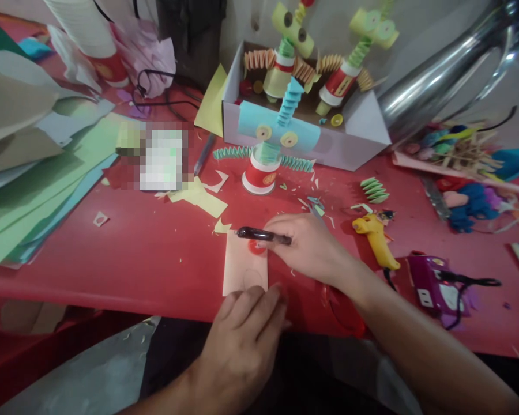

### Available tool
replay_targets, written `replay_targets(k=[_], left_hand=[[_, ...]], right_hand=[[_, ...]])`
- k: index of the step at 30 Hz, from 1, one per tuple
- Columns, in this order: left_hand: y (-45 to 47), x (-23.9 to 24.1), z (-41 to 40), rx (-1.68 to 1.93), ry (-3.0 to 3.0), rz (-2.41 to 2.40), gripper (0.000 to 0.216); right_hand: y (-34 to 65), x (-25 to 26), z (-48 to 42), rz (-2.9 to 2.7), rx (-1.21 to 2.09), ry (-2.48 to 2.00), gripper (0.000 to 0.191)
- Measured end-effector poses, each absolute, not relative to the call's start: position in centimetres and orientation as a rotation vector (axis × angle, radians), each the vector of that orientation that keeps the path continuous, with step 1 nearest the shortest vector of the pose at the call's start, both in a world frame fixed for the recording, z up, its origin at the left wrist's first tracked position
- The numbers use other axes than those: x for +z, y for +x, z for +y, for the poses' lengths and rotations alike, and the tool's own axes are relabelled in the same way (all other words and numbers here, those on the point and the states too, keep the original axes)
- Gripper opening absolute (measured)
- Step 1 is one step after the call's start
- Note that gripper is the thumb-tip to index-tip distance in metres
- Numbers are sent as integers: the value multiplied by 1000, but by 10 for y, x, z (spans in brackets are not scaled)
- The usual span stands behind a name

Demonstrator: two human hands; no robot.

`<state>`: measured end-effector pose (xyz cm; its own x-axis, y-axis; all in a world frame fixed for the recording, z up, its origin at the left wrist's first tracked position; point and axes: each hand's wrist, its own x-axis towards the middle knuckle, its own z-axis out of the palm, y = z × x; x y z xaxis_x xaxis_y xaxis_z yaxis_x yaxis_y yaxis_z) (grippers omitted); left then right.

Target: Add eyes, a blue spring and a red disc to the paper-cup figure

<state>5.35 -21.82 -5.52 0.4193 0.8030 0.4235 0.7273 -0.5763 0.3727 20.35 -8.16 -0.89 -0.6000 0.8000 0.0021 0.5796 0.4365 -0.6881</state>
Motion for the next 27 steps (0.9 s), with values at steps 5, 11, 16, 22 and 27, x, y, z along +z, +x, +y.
replay_targets(k=[5,11,16,22,27], left_hand=[[63,-58,-219,699,2583,1570,45],[66,-60,-218,764,2460,1766,41],[76,-69,-220,611,2522,1803,47],[91,-71,-213,573,2545,1802,50],[100,-63,-205,553,2397,1928,57]], right_hand=[[202,-4,-82,-2403,966,-1236,18],[201,-4,-78,-2437,991,-1301,14],[199,-5,-75,-2437,1000,-1287,15],[197,-2,-73,-2465,1020,-1309,15],[196,1,-71,-2492,1030,-1338,11]])
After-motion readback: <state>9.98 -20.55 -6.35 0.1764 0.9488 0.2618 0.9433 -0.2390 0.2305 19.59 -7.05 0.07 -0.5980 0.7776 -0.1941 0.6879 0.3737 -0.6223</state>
